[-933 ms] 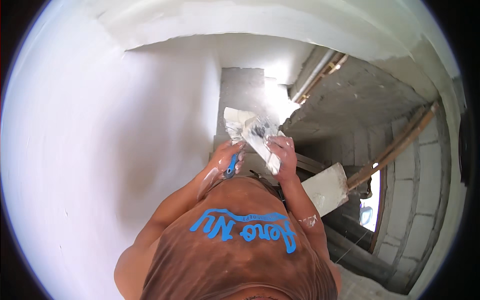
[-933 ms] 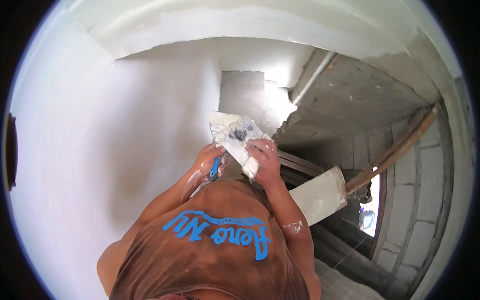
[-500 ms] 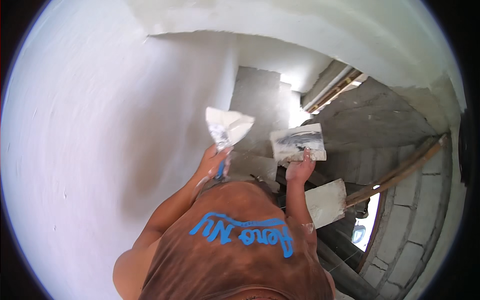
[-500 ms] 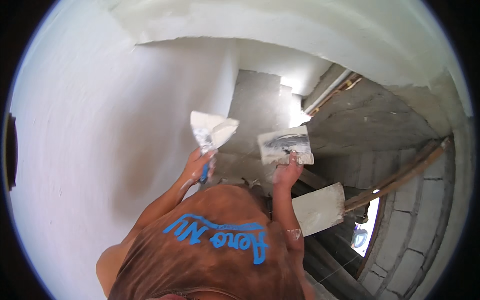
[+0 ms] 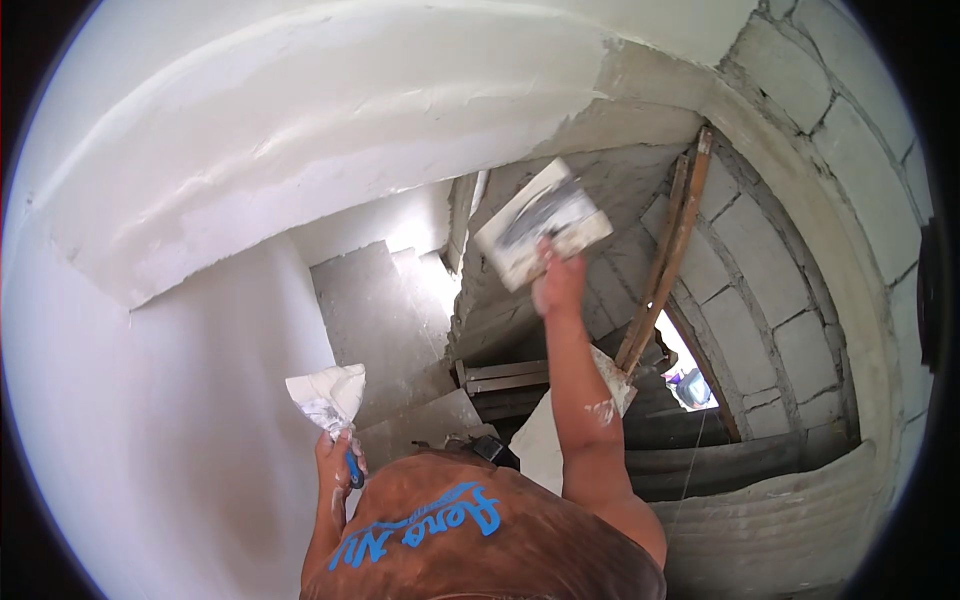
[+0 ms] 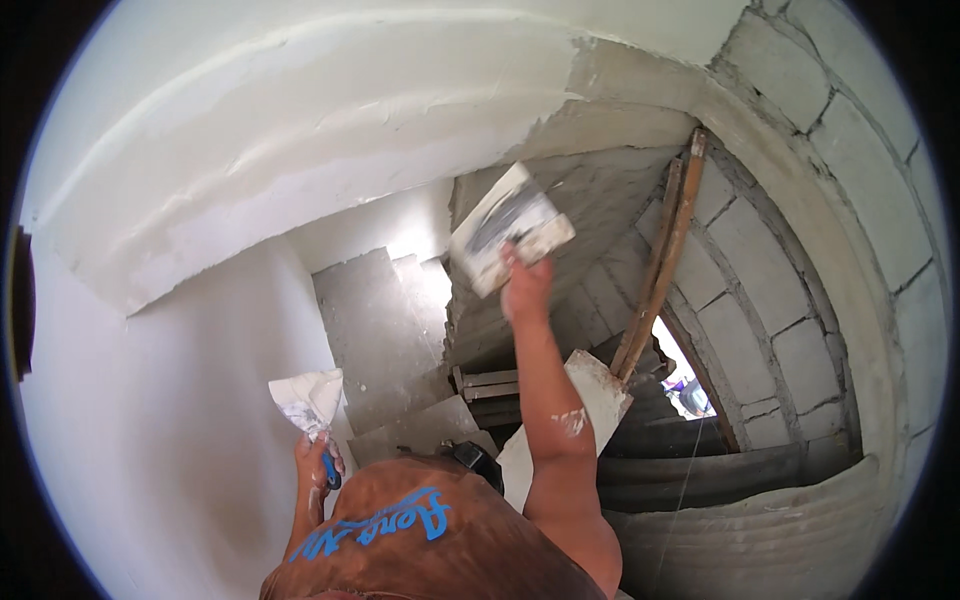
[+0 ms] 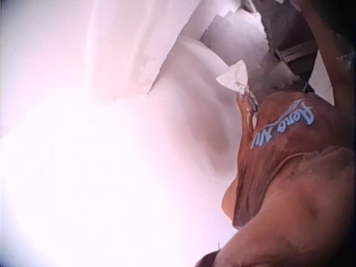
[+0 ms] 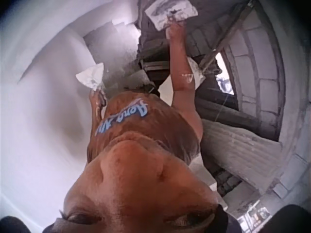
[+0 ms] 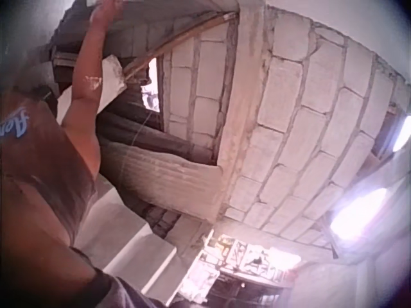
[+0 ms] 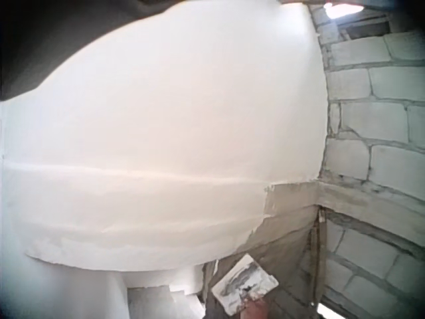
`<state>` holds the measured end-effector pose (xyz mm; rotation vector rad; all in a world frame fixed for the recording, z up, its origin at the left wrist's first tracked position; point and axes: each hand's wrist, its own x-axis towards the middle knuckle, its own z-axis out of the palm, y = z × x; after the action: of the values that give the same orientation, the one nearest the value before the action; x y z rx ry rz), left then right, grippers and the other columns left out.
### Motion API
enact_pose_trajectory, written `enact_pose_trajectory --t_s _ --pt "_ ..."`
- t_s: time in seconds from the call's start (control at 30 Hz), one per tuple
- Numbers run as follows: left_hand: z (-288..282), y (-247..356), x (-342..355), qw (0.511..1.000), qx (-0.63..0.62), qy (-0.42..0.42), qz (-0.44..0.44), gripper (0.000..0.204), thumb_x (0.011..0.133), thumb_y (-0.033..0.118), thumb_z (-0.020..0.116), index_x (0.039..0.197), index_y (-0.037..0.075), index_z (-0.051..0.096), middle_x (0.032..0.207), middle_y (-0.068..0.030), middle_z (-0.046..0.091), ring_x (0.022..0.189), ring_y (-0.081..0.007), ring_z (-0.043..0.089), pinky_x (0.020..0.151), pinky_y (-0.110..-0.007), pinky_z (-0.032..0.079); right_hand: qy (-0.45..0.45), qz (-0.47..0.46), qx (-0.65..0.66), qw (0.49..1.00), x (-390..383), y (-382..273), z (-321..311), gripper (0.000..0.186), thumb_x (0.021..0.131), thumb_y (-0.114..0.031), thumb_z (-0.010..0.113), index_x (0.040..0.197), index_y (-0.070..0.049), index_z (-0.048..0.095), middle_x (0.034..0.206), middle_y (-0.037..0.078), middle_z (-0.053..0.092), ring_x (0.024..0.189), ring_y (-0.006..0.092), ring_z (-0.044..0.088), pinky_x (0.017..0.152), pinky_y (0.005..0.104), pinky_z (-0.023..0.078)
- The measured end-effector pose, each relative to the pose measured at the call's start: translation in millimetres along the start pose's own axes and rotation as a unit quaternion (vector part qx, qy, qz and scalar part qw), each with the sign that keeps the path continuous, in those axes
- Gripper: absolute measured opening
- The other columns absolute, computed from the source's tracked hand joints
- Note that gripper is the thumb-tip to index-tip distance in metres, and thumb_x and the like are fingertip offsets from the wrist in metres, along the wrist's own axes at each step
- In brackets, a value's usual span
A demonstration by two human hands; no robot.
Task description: The person applies and smooths plaster onto an indoor wall surface using a putty knife and a spatula.
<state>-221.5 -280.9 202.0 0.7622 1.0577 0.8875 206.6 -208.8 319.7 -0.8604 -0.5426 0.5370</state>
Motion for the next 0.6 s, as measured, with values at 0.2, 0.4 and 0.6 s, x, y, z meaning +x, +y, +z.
enact_pose_trajectory --t_s 0.2,0.4,0.6 --pt "3 5 7 0.998 0.043 -0.016 0.034 0.02 0.097 0.021 0.055 0.105 0.003 0.05 0.062 -0.0073 0.052 0.039 -0.0188 0.049 0.034 -0.032 0.041 0.034 -0.396 -0.442 0.804 114 -98 13 0.043 0.088 -0.01 0.065 0.13 -0.008 0.059 0.124 0.016 0.063 0.117 0.0329 0.059 0.099 0.0408 0.044" --pt "1 0 7 0.999 0.043 -0.009 0.021 0.018 0.098 0.02 0.057 0.105 0.004 0.053 0.066 -0.0054 0.055 0.042 -0.0167 0.052 0.037 -0.03 0.043 -0.046 -0.605 -0.503 0.615 160 -159 60 0.057 0.072 0.0 0.064 0.127 -0.017 0.064 0.124 0.006 0.065 0.116 0.0271 0.059 0.098 0.0387 0.045" --pt "-3 -8 11 1.0 0.019 -0.017 0.018 0.017 0.097 0.02 0.057 0.107 0.006 0.053 0.065 -0.0054 0.055 0.042 -0.0169 0.052 0.037 -0.03 0.043 -0.133 -0.655 -0.553 0.498 165 -149 104 0.06 0.068 0.001 0.064 0.124 -0.022 0.067 0.121 0.003 0.066 0.112 0.0255 0.061 0.094 0.0397 0.046"
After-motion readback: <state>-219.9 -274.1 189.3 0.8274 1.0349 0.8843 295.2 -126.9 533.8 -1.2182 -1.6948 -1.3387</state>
